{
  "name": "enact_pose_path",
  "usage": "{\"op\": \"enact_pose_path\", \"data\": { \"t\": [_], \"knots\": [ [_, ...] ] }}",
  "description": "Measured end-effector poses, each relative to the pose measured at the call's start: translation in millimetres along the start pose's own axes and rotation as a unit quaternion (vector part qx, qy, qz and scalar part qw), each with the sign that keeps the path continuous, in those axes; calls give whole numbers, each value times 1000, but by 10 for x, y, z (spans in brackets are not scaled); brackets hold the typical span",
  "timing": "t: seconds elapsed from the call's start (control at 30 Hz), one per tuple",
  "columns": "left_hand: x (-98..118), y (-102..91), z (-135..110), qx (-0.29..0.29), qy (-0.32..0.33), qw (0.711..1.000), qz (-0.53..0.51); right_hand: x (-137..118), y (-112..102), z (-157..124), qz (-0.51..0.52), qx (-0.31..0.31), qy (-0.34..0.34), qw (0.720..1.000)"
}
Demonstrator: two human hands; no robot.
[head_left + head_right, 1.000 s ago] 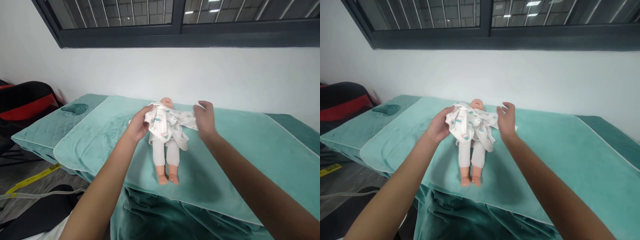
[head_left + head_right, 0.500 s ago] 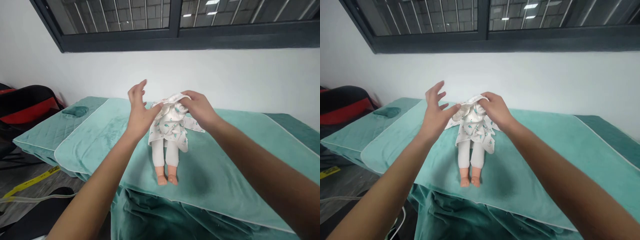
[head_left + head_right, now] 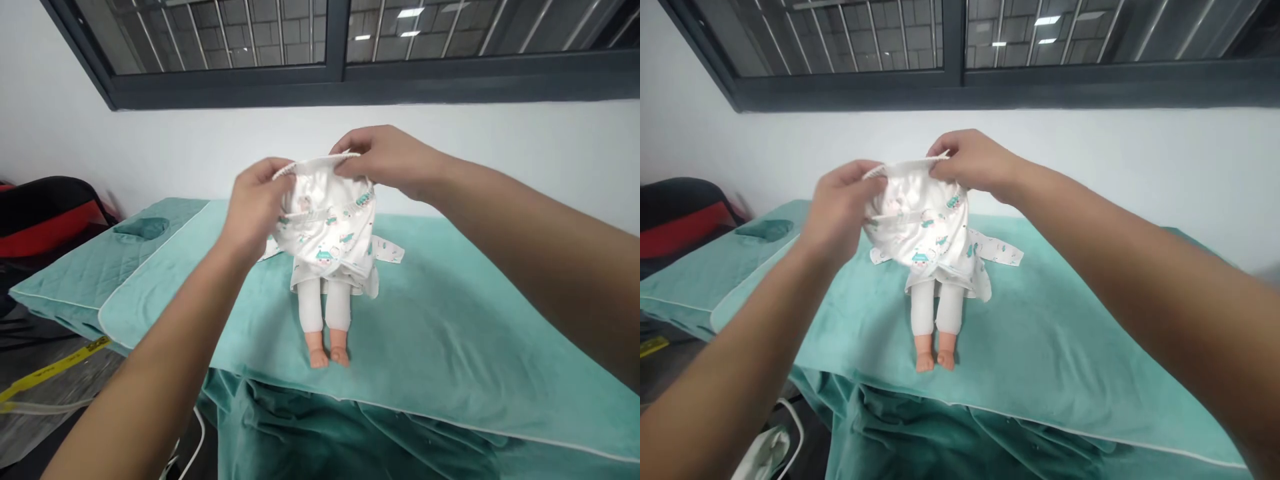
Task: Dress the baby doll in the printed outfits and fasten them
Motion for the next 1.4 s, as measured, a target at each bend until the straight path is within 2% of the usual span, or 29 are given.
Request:
{"op": "enact_pose_path", "data": {
  "t": [0.1,0.17,0.27,0.33,0.37,0.53,0.63,0.77,0.83,0.9,0.97,1.03,1.1,1.2,1.3,1.37,1.4],
  "knots": [
    [82,-98,36,16,-25,992,-125,-286,-43,-178,-83,16,-128,988],
    [106,-106,51,6,-42,985,-167,-403,24,-285,-118,3,-177,977],
    [106,-105,51,5,-59,983,-171,-343,248,-367,-179,-90,-198,960],
    [104,-119,39,12,-54,985,-166,-212,400,-410,-239,-148,-220,934],
    [100,-129,31,13,-52,985,-166,-153,456,-436,-270,-158,-240,919],
    [39,-168,-13,5,-68,984,-164,-82,595,-605,-375,-76,-339,859],
    [62,-208,-22,35,-22,988,-151,-18,659,-611,-417,-86,-335,841],
    [97,-274,-12,64,36,988,-135,86,617,-505,-416,-86,-309,851],
    [116,-319,-22,83,65,990,-96,47,541,-466,-371,-59,-296,878],
    [143,-313,-61,80,96,990,-62,-44,447,-432,-287,-20,-260,922],
    [125,-212,-117,31,79,993,-84,-134,368,-391,-185,18,-204,961],
    [62,-36,-193,-50,10,987,-152,-184,327,-333,-99,49,-146,983],
    [10,131,-282,-116,-48,971,-203,-169,302,-260,-30,77,-98,992],
    [-45,248,-355,-156,-86,958,-226,-28,262,-161,75,100,-38,991],
    [-132,223,-332,-138,-128,958,-217,137,236,-152,154,65,11,986],
    [-175,151,-281,-90,-137,961,-224,185,260,-214,175,-11,31,984],
    [-187,118,-259,-66,-134,961,-232,188,293,-264,171,-69,39,982]
  ]
}}
Point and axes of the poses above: each hand's wrist, its own z-axis towards the middle knuckle, its own y-axis out of the palm, x = y × z, the point moved 5 cm from there along z, towards the middle knuckle, and after that the axes turned 3 degrees about -z, right-handed, at the moved point
